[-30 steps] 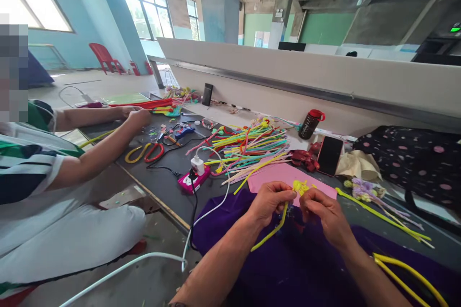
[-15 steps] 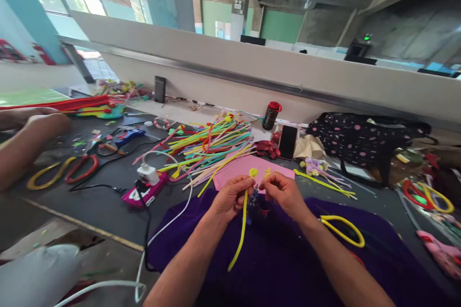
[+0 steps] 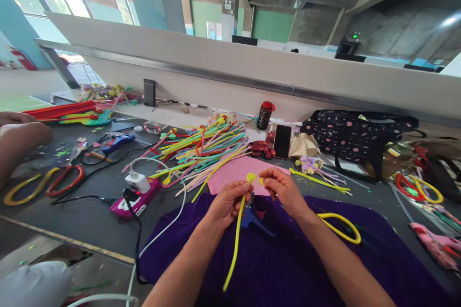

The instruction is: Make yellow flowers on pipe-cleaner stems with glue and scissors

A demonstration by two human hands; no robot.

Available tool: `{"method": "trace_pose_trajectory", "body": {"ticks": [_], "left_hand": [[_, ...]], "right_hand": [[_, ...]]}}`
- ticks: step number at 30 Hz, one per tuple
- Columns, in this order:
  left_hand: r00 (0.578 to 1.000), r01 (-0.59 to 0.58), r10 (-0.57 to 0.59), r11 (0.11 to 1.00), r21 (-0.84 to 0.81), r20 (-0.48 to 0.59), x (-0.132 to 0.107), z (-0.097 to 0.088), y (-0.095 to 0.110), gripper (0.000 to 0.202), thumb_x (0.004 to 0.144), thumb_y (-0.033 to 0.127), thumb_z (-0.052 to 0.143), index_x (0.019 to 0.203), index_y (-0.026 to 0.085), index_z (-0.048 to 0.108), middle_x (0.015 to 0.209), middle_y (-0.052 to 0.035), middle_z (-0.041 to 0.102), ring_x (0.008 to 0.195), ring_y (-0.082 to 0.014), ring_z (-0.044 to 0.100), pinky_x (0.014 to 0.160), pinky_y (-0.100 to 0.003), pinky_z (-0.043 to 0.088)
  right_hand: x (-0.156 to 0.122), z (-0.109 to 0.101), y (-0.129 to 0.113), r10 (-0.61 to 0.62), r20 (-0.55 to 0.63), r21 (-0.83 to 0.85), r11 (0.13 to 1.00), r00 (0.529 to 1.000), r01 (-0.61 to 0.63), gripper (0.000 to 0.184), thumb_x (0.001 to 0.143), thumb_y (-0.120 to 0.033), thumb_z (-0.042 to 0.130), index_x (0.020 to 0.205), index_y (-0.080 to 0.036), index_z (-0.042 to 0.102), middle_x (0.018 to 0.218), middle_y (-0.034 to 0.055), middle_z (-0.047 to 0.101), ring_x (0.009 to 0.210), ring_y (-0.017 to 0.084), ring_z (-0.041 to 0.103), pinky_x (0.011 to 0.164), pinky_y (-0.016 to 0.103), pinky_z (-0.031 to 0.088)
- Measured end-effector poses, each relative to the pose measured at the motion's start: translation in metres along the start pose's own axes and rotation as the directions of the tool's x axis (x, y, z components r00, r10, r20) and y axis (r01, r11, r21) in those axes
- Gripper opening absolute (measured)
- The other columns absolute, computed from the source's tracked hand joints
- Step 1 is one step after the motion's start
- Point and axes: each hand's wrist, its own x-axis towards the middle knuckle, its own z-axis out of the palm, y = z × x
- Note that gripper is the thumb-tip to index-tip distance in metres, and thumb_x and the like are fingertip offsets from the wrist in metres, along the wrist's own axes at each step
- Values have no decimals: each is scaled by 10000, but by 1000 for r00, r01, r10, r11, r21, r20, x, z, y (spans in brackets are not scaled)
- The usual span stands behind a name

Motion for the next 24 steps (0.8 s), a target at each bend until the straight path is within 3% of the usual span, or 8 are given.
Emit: {"method": "trace_pose_trajectory", "body": {"ticks": [5,11,15,24], "left_hand": [[1000,-6,6,1000,22,-12,-1,2,0,191,681,286,617,734,106,576,499,28,533,273,6,284,260,-135,138],[998,-9,12,999,39,-62,1,2,-1,211,661,292,637,734,101,586,485,23,542,273,1,306,268,-140,139],[998,-15,17,999,34,-64,1,2,-2,193,665,282,640,720,105,589,473,25,538,278,2,312,275,-135,139],[997,-7,11,999,54,-77,1,1,-2,207,660,298,642,733,111,591,481,26,535,278,1,309,274,-138,138]], "right_hand": [[0,-2,3,-11,-25,-28,1000,1000,11,212,742,-241,484,918,-172,580,533,-63,451,375,53,336,334,167,251],[2,-4,0,-14,-18,56,998,1000,15,208,680,-251,593,871,-173,570,603,-38,508,468,77,439,385,176,333],[2,-4,-2,-1,19,110,994,1000,-1,157,703,-236,557,846,-172,561,522,-64,457,408,62,372,376,176,308],[1,-5,1,22,6,33,999,1000,-22,128,721,-229,486,806,-170,562,468,-90,335,365,47,259,355,171,207]]}}
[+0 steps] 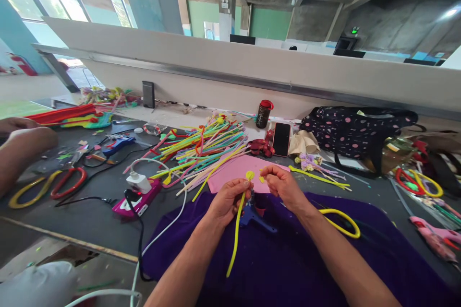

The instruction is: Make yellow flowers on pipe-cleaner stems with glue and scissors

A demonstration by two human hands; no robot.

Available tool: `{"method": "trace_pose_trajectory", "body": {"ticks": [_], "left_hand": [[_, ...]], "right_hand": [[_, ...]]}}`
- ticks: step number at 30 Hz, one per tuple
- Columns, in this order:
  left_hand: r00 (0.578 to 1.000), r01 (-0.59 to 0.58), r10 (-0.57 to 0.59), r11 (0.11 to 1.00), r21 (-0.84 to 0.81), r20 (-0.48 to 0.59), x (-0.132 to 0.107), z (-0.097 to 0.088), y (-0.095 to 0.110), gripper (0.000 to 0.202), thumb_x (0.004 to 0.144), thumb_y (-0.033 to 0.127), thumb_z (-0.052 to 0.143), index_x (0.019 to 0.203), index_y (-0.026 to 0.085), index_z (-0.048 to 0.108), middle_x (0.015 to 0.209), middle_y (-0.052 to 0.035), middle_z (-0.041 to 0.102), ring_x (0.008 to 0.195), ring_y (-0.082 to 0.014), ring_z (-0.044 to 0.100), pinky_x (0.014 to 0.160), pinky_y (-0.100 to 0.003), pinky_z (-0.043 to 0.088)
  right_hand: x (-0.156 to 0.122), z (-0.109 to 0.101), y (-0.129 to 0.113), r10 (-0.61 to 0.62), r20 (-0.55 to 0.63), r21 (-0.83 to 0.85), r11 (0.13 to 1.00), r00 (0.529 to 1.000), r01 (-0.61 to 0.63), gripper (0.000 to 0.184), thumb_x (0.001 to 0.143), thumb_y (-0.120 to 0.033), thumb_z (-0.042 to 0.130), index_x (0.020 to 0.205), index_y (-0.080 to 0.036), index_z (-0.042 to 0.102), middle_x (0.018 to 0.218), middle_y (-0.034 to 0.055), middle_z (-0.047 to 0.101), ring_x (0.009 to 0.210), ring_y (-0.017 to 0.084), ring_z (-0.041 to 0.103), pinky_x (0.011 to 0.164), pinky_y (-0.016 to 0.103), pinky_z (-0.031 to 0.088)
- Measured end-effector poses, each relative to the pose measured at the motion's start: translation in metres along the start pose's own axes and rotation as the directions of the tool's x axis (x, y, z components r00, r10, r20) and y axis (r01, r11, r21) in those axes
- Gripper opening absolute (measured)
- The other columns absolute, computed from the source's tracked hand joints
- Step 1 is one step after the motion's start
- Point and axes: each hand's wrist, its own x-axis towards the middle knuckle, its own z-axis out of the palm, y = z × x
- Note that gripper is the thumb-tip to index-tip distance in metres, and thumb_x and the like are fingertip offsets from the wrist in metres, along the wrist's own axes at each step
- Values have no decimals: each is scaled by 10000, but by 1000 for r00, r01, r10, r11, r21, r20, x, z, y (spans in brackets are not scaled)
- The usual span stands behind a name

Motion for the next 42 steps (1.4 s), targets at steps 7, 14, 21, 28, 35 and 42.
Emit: {"method": "trace_pose_trajectory", "body": {"ticks": [7,14,21,28,35,42], "left_hand": [[999,-28,28,1000,-1,20,0,-1,-1,176,682,281,630,730,117,589,497,27,540,284,1,335,278,-133,152],[1000,-19,19,999,46,-5,0,-2,-3,209,659,300,643,718,108,589,513,21,536,308,-4,365,290,-129,192],[1000,-14,14,995,103,3,-2,1,-1,202,665,298,645,709,105,604,510,15,545,315,-8,360,301,-136,199],[999,-45,43,990,134,18,-5,5,0,198,672,305,636,703,112,611,492,20,546,293,-3,340,287,-142,164],[999,-37,34,988,149,24,-4,4,0,198,668,308,639,689,114,603,500,18,548,293,-6,336,288,-148,163],[999,-39,36,989,143,24,-5,5,1,204,660,312,645,678,112,603,482,22,535,299,-10,347,291,-148,174]], "right_hand": [[4,-12,-4,-38,-111,17,999,993,40,76,706,-205,495,759,-172,538,471,-90,302,378,46,207,352,174,147],[0,-12,-11,-75,-65,-68,995,995,70,230,740,-256,512,950,-185,572,525,-76,373,384,49,304,345,169,220],[-2,-10,-14,-135,18,-105,985,991,136,223,742,-262,535,948,-185,573,635,-16,522,547,108,485,481,225,413],[-3,-9,-15,-149,46,-100,983,988,153,167,730,-239,552,882,-183,592,619,-24,517,539,104,468,514,238,403],[-2,-10,-10,-108,24,-39,993,994,109,181,789,-268,465,867,-165,593,477,-66,385,410,69,340,421,201,294],[0,-10,-13,-103,-22,14,995,994,103,300,737,-277,541,1026,-198,532,594,-47,444,444,71,382,387,182,314]]}}
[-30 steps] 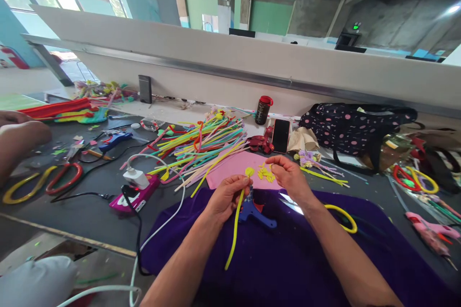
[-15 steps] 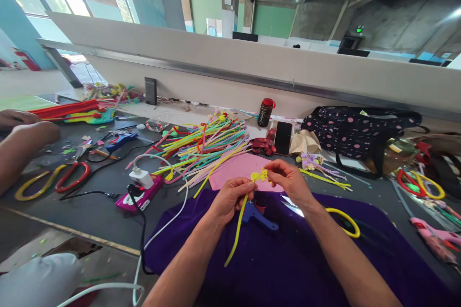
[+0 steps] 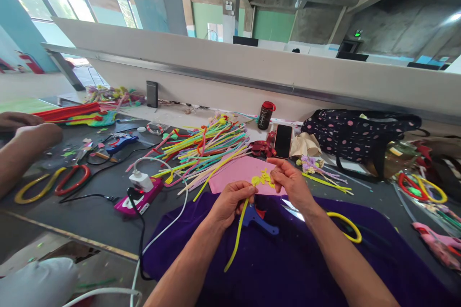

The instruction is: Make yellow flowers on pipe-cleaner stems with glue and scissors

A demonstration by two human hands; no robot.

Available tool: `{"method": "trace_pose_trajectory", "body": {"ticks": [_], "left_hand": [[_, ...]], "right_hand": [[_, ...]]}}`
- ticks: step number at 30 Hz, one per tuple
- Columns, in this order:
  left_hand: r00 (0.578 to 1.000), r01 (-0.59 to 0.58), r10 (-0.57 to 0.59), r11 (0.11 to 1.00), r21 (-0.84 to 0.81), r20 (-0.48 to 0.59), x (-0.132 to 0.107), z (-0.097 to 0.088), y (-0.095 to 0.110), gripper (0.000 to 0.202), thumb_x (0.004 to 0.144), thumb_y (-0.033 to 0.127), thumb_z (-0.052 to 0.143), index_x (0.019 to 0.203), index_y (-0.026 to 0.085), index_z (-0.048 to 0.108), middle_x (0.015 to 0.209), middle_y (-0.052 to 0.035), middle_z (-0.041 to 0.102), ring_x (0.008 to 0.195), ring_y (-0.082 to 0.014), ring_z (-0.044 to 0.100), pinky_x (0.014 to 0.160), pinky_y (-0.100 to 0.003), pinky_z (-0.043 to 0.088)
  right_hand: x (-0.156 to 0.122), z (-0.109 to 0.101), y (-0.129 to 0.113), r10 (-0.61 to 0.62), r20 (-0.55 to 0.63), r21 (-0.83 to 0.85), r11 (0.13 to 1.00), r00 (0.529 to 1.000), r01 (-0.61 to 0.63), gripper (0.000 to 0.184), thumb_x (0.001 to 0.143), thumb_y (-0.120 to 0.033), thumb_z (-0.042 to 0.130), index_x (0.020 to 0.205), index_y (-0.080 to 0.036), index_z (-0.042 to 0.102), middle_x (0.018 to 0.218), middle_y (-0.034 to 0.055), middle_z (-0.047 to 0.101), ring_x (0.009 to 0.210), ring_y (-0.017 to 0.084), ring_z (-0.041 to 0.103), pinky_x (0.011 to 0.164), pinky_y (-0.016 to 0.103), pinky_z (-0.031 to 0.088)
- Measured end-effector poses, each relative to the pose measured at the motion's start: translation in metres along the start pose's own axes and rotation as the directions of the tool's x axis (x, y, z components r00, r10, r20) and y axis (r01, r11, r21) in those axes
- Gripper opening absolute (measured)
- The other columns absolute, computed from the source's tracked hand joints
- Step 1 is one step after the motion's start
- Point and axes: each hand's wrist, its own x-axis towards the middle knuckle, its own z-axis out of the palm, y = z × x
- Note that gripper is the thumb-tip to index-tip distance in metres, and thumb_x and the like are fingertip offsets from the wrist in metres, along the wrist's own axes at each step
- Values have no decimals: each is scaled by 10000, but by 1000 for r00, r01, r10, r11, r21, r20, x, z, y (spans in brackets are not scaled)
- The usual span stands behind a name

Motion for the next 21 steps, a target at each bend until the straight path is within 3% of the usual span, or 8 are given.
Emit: {"method": "trace_pose_trajectory", "body": {"ticks": [3,5,8,15,21], "left_hand": [[1000,17,-17,1000,-7,-8,0,0,0,205,648,311,653,664,114,599,472,24,536,297,-11,350,292,-147,175],[999,27,-27,1000,-7,-18,0,0,0,211,643,313,658,677,112,603,475,19,546,294,-12,350,291,-147,176],[1000,23,-23,1000,-2,-19,-1,0,0,219,644,317,660,684,109,607,475,15,554,288,-11,345,290,-147,178],[999,-12,13,1000,24,-43,-1,1,0,207,640,305,668,673,111,605,471,19,550,286,-5,333,291,-146,172],[999,-3,7,998,67,-49,-1,2,1,215,636,320,664,658,117,597,474,18,544,292,-10,329,297,-146,172]], "right_hand": [[2,-3,-1,-33,-31,7,999,999,33,281,643,-251,641,900,-210,537,731,-14,515,544,94,458,416,191,376],[3,-5,0,-21,-56,19,1000,998,22,183,642,-271,646,732,-195,505,651,-25,504,492,85,438,389,188,356],[3,-6,3,8,-33,1,1000,999,-8,203,683,-281,609,613,-187,443,524,-39,482,432,81,423,371,187,332],[0,-1,0,66,103,-110,992,993,-55,126,671,-257,631,677,-164,547,514,-23,571,419,97,496,407,212,402],[0,-3,-1,99,112,-143,986,989,-82,133,698,-283,604,712,-153,581,526,-19,586,416,99,522,408,209,402]]}}
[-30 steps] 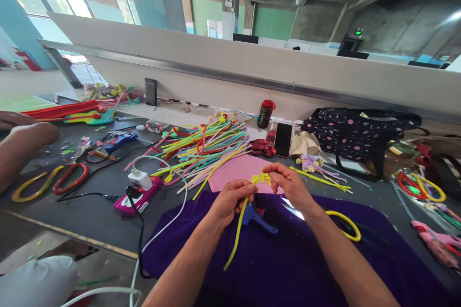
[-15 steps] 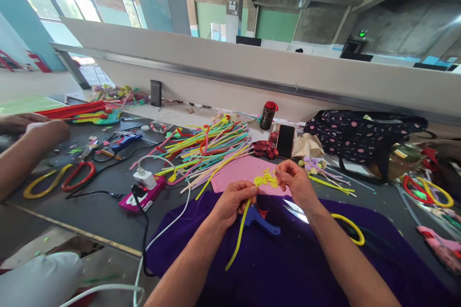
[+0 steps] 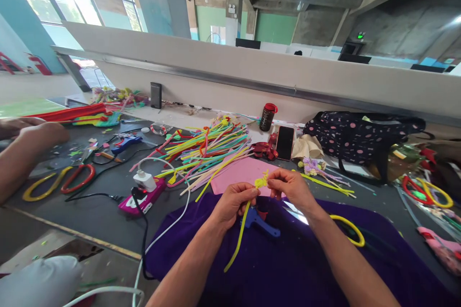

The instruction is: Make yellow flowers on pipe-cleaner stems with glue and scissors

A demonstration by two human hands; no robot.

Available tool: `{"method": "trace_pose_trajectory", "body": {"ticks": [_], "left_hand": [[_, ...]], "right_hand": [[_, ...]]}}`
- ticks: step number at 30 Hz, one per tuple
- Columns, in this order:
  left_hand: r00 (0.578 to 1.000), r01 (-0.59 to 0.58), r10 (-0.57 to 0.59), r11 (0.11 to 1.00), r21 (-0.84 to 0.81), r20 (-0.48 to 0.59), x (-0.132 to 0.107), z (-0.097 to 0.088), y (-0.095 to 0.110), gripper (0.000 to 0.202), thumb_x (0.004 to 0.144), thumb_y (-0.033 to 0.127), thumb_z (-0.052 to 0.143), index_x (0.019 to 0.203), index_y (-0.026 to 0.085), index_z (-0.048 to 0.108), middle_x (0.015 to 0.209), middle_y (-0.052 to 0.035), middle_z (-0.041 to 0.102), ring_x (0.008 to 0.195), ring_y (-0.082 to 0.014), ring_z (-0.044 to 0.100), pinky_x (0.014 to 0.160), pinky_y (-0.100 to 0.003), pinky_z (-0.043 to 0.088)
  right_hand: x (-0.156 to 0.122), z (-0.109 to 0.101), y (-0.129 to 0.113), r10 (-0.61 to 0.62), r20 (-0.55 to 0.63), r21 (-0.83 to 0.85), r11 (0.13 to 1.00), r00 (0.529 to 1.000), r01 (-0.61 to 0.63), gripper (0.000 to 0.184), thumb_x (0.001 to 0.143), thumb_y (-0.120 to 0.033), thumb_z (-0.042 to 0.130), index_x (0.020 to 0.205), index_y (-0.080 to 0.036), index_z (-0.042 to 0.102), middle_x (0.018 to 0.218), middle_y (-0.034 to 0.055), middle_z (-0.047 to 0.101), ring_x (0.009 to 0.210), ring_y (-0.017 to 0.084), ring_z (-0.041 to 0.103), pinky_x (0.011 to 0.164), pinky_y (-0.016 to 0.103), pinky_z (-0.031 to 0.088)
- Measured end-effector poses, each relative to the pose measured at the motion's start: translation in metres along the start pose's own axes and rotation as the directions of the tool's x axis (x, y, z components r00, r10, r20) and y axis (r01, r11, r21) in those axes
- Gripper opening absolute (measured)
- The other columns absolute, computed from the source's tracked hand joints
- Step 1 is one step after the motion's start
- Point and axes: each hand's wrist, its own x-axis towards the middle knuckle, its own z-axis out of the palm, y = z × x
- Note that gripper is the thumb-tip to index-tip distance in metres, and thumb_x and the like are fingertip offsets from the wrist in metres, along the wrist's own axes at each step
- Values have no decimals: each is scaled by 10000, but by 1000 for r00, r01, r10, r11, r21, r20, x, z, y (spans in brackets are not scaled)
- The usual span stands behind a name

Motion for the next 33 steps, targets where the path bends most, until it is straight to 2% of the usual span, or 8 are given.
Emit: {"method": "trace_pose_trajectory", "body": {"ticks": [4,10,12,15,19,33], "left_hand": [[999,22,-23,999,34,28,0,0,-3,214,632,324,662,660,118,612,449,21,528,296,-18,337,313,-157,181],[991,52,-62,995,85,115,-1,1,-3,203,644,306,650,663,104,642,425,15,502,318,-26,353,340,-164,202],[991,59,-70,994,95,115,-2,2,-1,194,649,303,644,658,109,643,418,18,495,318,-25,345,339,-164,191],[992,57,-69,992,109,102,-2,2,0,168,640,286,648,635,118,638,397,29,477,317,-23,338,338,-163,179],[991,68,-80,992,103,110,-1,2,-2,156,624,276,660,616,124,624,387,33,470,319,-26,338,336,-164,168],[990,69,-80,993,96,115,0,2,-2,154,646,270,636,636,116,628,395,34,471,321,-25,339,334,-158,176]], "right_hand": [[1,-3,-1,10,43,30,999,999,-11,140,709,-293,594,706,-155,570,574,-16,577,459,101,536,414,205,400],[0,-2,-2,-104,38,118,988,994,99,184,710,-279,607,875,-200,603,785,18,618,669,142,572,513,229,422],[0,0,-2,-113,64,80,991,991,108,167,736,-310,579,845,-194,629,767,27,617,699,154,562,539,238,420],[-1,1,-2,-124,122,18,992,985,123,206,759,-354,543,758,-186,661,735,27,607,646,142,529,550,245,410],[-3,2,-2,-149,161,-4,988,976,152,211,768,-351,537,765,-194,678,733,17,590,577,121,477,552,249,390],[-1,2,4,-178,226,40,984,958,174,209,789,-330,528,757,-176,666,754,25,582,589,120,465,526,241,372]]}}
